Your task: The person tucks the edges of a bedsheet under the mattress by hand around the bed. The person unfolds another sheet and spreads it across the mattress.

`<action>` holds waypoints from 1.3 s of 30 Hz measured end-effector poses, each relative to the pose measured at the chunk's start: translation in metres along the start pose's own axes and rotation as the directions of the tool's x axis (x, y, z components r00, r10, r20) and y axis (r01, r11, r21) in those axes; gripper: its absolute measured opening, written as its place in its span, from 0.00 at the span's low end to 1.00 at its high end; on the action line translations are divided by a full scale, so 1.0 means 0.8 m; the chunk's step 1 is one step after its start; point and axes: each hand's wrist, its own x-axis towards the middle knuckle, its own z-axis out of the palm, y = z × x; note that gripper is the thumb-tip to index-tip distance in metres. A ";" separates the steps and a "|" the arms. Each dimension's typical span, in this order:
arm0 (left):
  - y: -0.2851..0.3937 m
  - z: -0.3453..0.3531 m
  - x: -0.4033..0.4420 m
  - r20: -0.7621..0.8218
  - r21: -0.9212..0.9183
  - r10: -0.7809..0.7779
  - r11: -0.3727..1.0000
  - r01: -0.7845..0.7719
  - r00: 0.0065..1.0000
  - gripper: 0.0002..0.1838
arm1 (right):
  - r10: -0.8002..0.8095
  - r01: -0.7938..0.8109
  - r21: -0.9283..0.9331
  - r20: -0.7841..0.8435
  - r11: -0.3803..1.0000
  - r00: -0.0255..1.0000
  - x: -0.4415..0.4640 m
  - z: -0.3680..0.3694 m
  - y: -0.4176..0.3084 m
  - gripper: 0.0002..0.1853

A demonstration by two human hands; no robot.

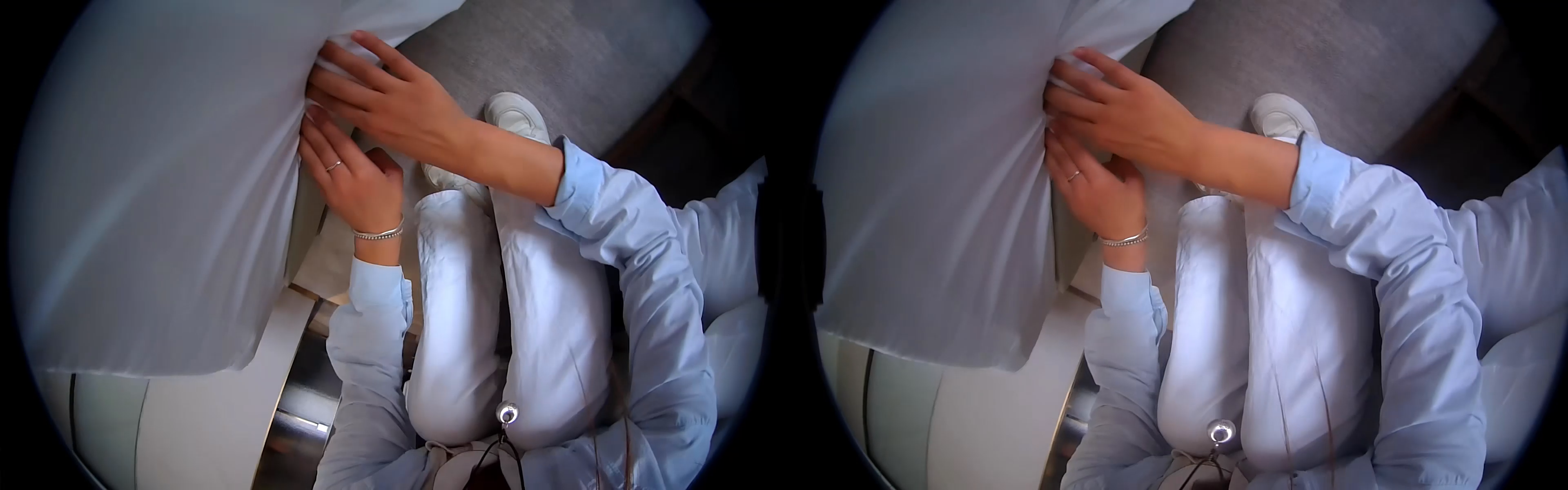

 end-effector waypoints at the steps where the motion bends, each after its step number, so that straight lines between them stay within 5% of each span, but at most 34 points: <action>1: -0.002 0.002 0.004 -0.014 0.002 -0.006 1.000 0.006 1.000 0.37 | 0.002 -0.002 0.009 0.006 1.000 1.000 0.002 -0.001 -0.001 0.16; 3: 0.006 0.013 0.018 -0.167 0.030 0.038 0.999 -0.033 0.985 0.33 | -0.038 0.038 -0.051 0.007 0.998 0.999 0.014 0.007 0.002 0.15; 4: 0.005 0.018 0.026 -0.172 0.010 0.031 0.999 -0.030 0.985 0.33 | -0.069 0.071 -0.094 0.021 0.993 0.997 0.025 0.005 0.001 0.14; 6: -0.014 0.019 0.041 0.073 0.232 -0.007 0.973 -0.010 0.997 0.26 | -0.089 0.108 -0.138 0.139 0.985 0.986 0.040 0.005 -0.008 0.14; 7: -0.022 0.022 0.044 -0.045 0.294 0.077 0.954 -0.061 0.996 0.24 | -0.056 0.075 -0.129 0.143 0.989 0.988 0.046 0.006 -0.014 0.12; 12: -0.038 0.018 0.042 -0.067 0.143 -0.052 0.988 0.061 0.996 0.28 | -0.024 0.037 -0.111 0.118 0.993 0.993 0.063 0.000 -0.022 0.10; 16: -0.040 0.001 0.051 -0.015 0.143 -0.084 0.986 0.085 0.996 0.34 | -0.063 0.070 -0.108 0.069 0.992 0.996 0.041 -0.021 0.013 0.21; 21: -0.043 -0.004 0.067 -0.064 0.130 -0.089 0.987 0.096 0.994 0.36 | 0.138 -0.082 -0.351 0.138 0.933 0.981 0.098 -0.011 0.014 0.20; 24: -0.042 -0.004 0.061 -0.029 0.122 -0.110 0.986 0.113 0.993 0.35 | 0.098 -0.088 -0.098 0.105 0.991 0.990 0.101 -0.026 0.024 0.26; 25: -0.043 -0.005 0.061 -0.036 0.125 -0.107 0.986 0.111 0.994 0.35 | 0.062 -0.078 0.050 0.266 0.996 0.962 0.107 -0.049 0.030 0.23; 26: -0.044 -0.009 0.060 -0.043 0.129 -0.109 0.985 0.114 0.993 0.35 | 0.058 -0.074 0.051 0.260 0.996 0.964 0.106 -0.051 0.043 0.23; 28: -0.041 -0.008 0.060 -0.024 0.159 -0.150 0.975 0.152 0.988 0.34 | -0.260 0.234 0.185 0.126 0.954 0.957 0.106 -0.045 0.083 0.23; 30: -0.045 -0.007 0.059 -0.065 0.156 -0.110 0.981 0.119 0.992 0.33 | -0.250 0.235 0.146 0.094 0.961 0.964 0.094 -0.043 0.084 0.24; 32: -0.057 -0.007 0.063 -0.102 0.132 -0.100 0.985 0.113 0.990 0.33 | -0.021 0.022 -0.008 0.052 1.000 0.998 0.100 -0.049 0.060 0.25; 34: -0.046 0.000 0.061 -0.140 0.112 -0.140 0.981 0.156 0.980 0.33 | -0.016 0.031 -0.162 0.094 0.986 0.995 0.105 -0.038 0.043 0.25; 36: -0.030 -0.002 0.064 -0.109 0.091 -0.139 0.985 0.149 0.984 0.33 | 0.260 -0.170 -0.350 0.229 0.921 0.938 0.111 -0.031 0.020 0.25; 39: -0.019 -0.038 0.072 -0.009 -0.045 -0.235 0.971 0.235 0.972 0.35 | 0.200 -0.146 -0.337 0.132 0.930 0.971 0.120 -0.046 0.037 0.23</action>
